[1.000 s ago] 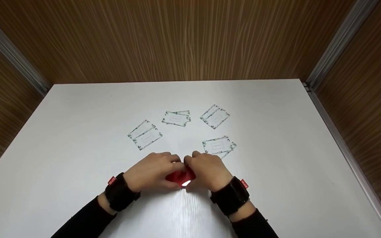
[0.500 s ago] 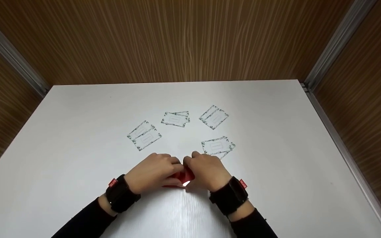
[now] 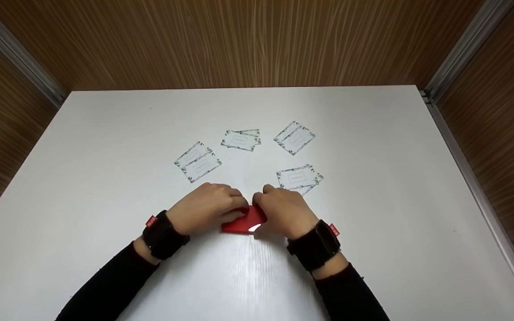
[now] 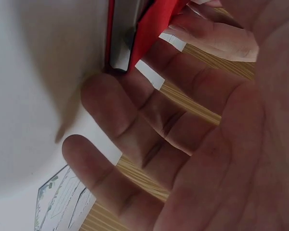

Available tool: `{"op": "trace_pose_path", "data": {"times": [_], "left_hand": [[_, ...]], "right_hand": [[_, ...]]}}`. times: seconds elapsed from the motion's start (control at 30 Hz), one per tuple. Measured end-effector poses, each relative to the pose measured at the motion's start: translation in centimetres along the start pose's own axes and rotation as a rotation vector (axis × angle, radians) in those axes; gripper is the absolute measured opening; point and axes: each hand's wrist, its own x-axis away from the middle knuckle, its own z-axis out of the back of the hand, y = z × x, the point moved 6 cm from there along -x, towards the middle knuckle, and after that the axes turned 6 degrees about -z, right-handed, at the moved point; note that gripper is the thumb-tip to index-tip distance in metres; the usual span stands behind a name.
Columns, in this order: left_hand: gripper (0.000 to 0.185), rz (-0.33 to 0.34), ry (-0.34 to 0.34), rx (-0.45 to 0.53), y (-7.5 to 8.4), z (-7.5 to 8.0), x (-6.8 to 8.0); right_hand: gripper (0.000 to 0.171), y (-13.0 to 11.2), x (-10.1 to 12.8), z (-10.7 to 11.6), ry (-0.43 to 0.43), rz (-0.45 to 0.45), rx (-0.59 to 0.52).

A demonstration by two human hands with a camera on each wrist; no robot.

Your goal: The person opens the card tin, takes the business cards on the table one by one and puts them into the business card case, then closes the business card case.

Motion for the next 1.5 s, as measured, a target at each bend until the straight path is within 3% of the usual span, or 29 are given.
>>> {"op": "trace_pose_path", "data": {"times": [0.2, 0.27, 0.37, 0.53, 0.7, 1.03, 1.17, 1.33, 1.5], "left_hand": [[0.049, 0.000, -0.066, 0.052, 0.1, 0.3, -0.1], [0.045, -0.016, -0.062, 0.057, 0.2, 0.4, 0.0], [0.026, -0.038, -0.044, 0.091, 0.3, 0.6, 0.2], [0.008, -0.056, -0.038, 0.217, -0.2, 1.0, 0.6], [0.016, -0.060, -0.031, 0.332, -1.0, 1.5, 0.8], [0.021, -0.102, -0.045, 0.431, -1.1, 1.9, 0.9], [0.018, -0.114, -0.064, 0.417, -0.5, 1.9, 0.8], [0.014, -0.111, -0.089, 0.298, 0.5, 1.9, 0.7], [0.017, -0.110, -0.090, 0.241, 0.7, 2.0, 0.8]], "right_hand": [[0.055, 0.0, 0.0, 0.5, 0.057, 0.009, 0.055], [0.051, -0.1, 0.0, 0.6, 0.071, 0.028, 0.063], [0.041, -0.2, 0.1, 0.7, 0.068, 0.060, 0.028], [0.021, 0.1, 0.5, 1.0, 0.012, 0.098, -0.071], [0.019, 0.4, 0.7, 1.6, -0.008, 0.124, -0.128], [0.023, 0.5, 0.9, 1.8, -0.067, 0.135, -0.184], [0.021, 0.0, 0.8, 1.4, -0.073, 0.171, -0.181], [0.004, -0.7, 0.7, 1.0, -0.064, 0.196, -0.170], [0.007, -0.8, 0.6, 1.0, -0.075, 0.185, -0.164]]}}
